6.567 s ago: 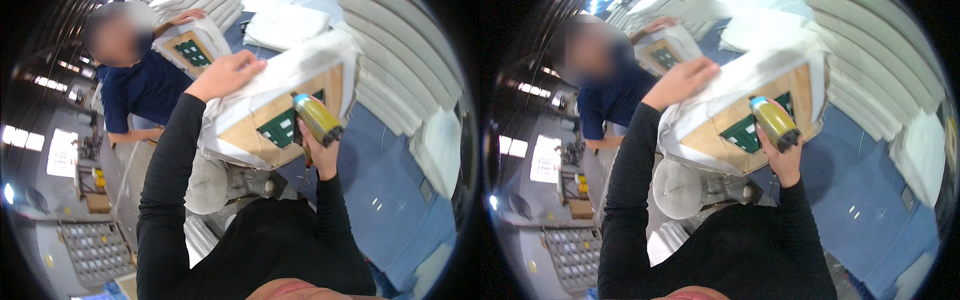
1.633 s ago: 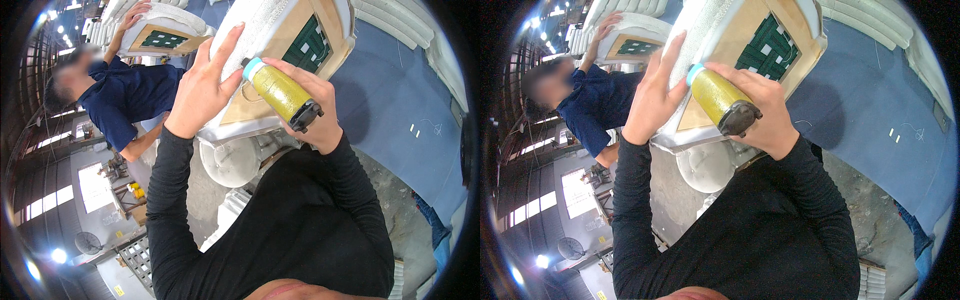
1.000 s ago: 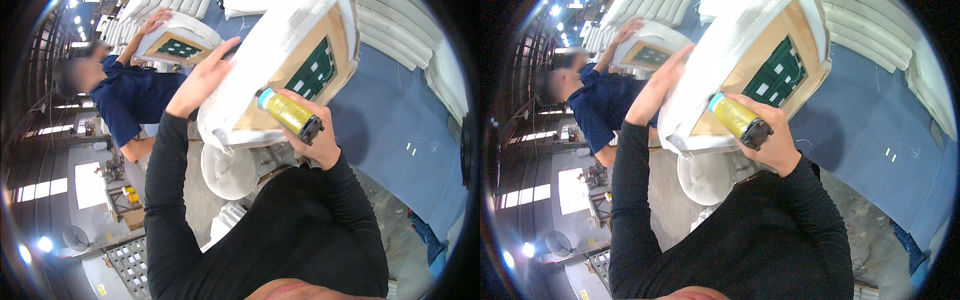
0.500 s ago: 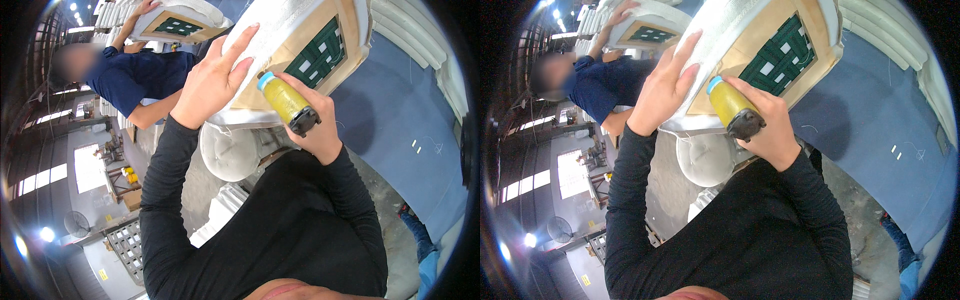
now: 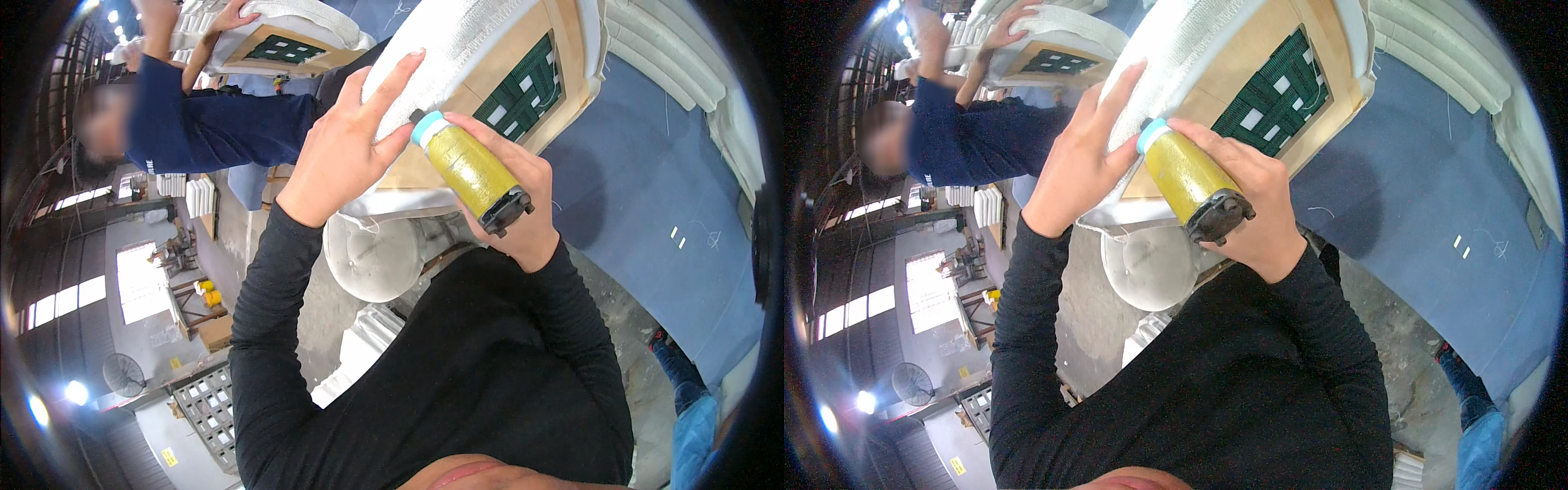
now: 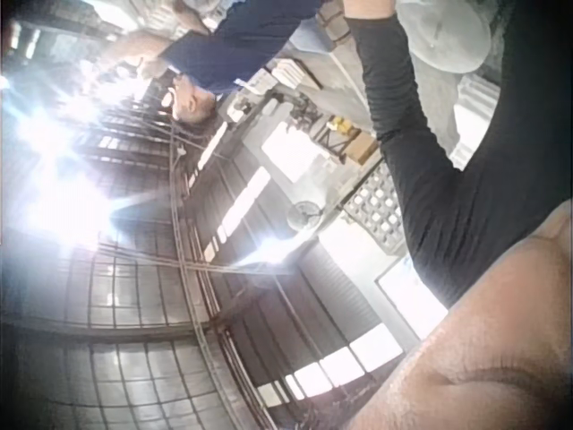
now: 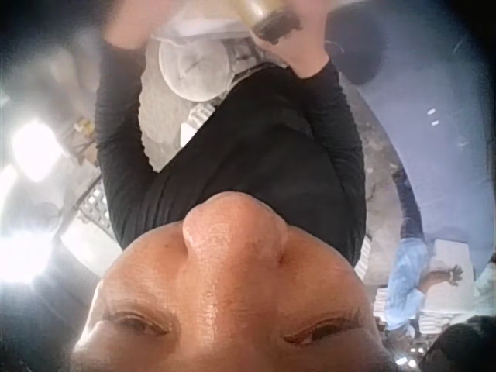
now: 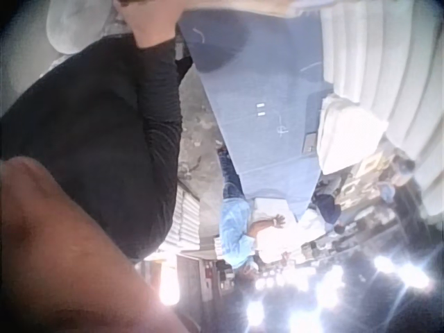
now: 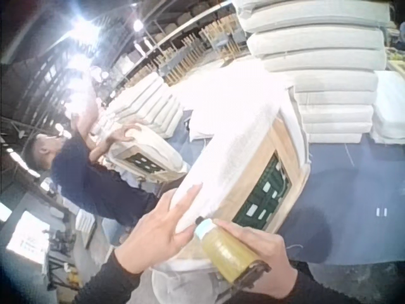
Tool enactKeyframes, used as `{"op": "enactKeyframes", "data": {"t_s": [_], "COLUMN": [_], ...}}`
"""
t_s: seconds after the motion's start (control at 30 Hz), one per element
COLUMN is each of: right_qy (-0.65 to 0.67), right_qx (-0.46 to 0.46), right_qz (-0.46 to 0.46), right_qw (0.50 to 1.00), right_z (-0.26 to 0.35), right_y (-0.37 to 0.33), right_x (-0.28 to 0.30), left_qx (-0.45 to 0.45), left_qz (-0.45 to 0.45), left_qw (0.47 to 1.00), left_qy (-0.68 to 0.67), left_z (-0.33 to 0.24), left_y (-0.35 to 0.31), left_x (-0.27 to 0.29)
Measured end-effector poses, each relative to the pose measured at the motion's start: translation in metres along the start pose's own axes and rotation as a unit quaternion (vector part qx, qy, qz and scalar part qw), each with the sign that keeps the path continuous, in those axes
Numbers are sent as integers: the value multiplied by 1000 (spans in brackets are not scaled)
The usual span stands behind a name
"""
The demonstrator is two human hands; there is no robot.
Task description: The person wraps white foam padding around a wooden chair frame and secures it using a staple gun. They repeatedly pick up foam pieces, align them on the frame, and staple the edges to hold the padding in place.
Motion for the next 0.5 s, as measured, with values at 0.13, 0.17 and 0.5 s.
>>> {"op": "enactKeyframes", "data": {"t_s": [0.13,0.17,0.5], "right_qy": [-2,-4,3], "right_qx": [3,7,-23], "right_qz": [6,4,61], "right_qw": [1000,1000,998], "right_z": [-2,0,10], "right_y": [1,0,-7], "right_x": [-3,-5,-14], "left_qx": [6,7,32], "left_qz": [1,-1,-25], "left_qw": [1000,1000,999], "left_qy": [9,7,15], "left_z": [1,1,-5], "left_y": [-1,-3,-9], "left_x": [-1,-3,11]}}
Point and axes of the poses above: each hand's wrist, its own y-axis towards the middle knuckle, its own x-axis out of the back of the hand, z = x × y, the point moved 6 cm from there along y, towards the middle knuckle, and after that the axes turned 1 degree about -z, right-handed, at the moved point
